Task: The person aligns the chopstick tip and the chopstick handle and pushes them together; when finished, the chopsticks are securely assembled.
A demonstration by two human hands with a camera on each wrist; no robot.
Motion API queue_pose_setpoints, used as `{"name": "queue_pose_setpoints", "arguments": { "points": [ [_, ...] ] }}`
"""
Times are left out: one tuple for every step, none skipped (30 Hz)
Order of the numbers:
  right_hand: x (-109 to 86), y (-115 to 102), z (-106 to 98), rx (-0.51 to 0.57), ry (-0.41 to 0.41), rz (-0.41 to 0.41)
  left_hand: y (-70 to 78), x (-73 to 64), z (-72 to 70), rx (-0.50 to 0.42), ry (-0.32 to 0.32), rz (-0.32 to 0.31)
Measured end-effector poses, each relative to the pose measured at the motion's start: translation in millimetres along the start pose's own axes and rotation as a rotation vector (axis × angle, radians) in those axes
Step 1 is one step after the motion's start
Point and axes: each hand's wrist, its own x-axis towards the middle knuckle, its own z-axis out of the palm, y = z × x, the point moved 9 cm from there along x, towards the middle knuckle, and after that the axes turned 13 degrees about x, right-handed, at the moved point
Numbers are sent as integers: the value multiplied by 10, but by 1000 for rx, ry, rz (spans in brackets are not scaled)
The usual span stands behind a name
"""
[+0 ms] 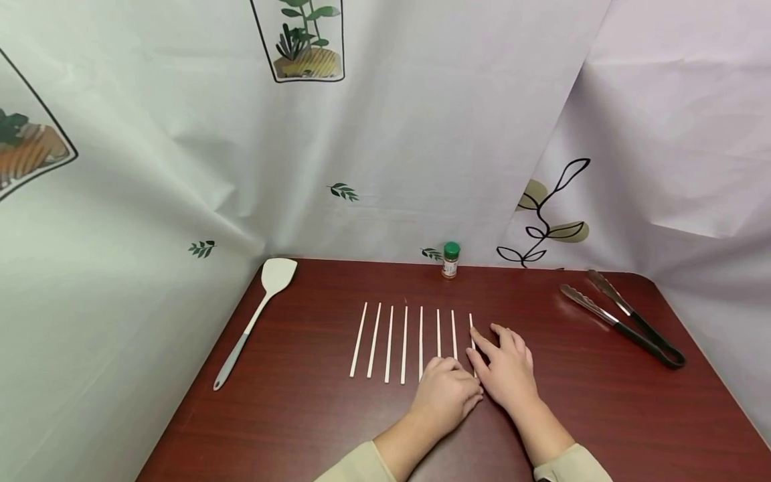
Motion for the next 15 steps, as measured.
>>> {"name": "queue_pose_setpoints", "arguments": {
  "points": [
    [-3, 1, 0, -2, -1, 0, 1, -3, 2, 0, 1, 0],
    [-7, 2, -1, -4, -2, 1, 2, -7, 4, -1, 3, 1],
    [-9, 4, -1, -6, -2, 3, 3, -11, 7, -4, 4, 2],
    [-13, 6, -2, -7, -2, 4, 4, -12, 4, -2, 7, 4],
    [-15, 8, -1, -7, -3, 6, 4, -15, 4, -3, 10, 4],
    [-18, 10, -2, -9, -4, 7, 3, -18, 6, -7, 11, 5],
    [-20, 13, -1, -10, -5, 8, 2, -20, 6, -9, 13, 4],
    [-21, 16, 2, -12, -7, 8, 0, -22, 8, -12, 13, 3],
    [-22, 18, 5, -13, -8, 8, -2, -25, 9, -19, 13, 2],
    [-23, 20, 7, -13, -10, 8, -4, -26, 6, -18, 16, 1],
    [-23, 22, 9, -13, -10, 7, -6, -28, 6, -23, 15, 0],
    [-24, 24, 9, -13, -9, 7, -7, -30, 6, -25, 17, -1],
    [-23, 25, 10, -14, -9, 6, -9, -30, 3, -23, 20, -1],
    [-23, 26, 10, -14, -9, 6, -8, -32, -1, -22, 23, 0],
    [-24, 24, 9, -14, -8, 6, -9, -33, -5, -20, 27, 1]
  ]
}}
